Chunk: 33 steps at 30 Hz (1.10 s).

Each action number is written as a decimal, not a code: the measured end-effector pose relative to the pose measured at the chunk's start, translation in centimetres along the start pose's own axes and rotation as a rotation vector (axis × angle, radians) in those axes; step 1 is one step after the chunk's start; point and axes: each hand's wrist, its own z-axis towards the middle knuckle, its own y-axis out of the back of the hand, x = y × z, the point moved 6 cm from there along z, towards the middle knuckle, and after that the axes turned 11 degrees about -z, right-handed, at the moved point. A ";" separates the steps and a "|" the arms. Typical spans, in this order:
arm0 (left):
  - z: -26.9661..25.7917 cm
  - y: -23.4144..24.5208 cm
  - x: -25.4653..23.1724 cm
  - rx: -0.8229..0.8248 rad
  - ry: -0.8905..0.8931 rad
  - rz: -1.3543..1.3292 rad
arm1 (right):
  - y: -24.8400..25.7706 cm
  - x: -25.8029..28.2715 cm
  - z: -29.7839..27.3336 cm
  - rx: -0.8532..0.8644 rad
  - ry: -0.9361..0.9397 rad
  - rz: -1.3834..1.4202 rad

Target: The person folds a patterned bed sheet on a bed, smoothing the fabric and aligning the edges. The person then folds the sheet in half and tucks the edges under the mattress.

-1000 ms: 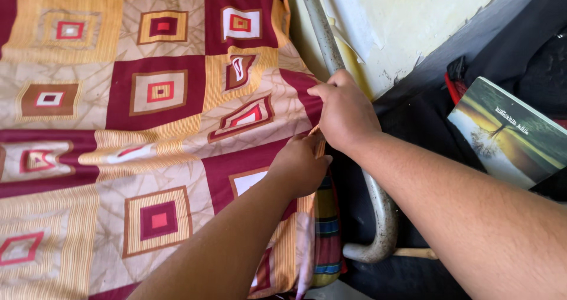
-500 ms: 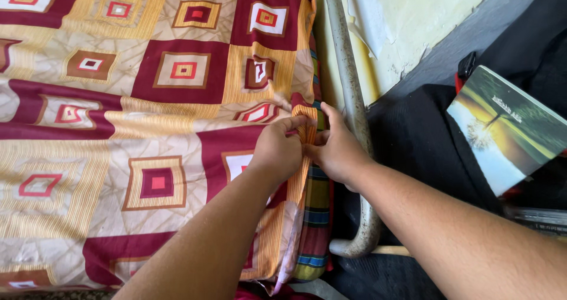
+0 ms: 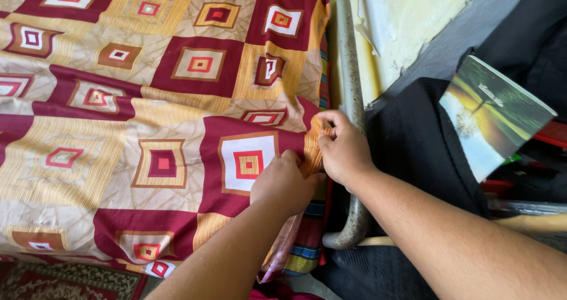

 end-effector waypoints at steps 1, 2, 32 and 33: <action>0.0 -0.4 0.3 0.017 0.008 -0.005 | 0.0 0.0 -0.3 0.023 -0.024 0.012; 0.1 -0.6 0.6 0.034 0.016 -0.010 | -0.1 -0.2 -0.5 0.074 -0.077 0.059; -5.6 1.4 12.9 -0.115 0.296 0.312 | 1.0 2.2 -3.3 0.351 0.818 -0.725; -5.9 1.7 14.3 -0.080 0.308 0.330 | 1.2 2.0 -3.1 0.351 0.773 -0.763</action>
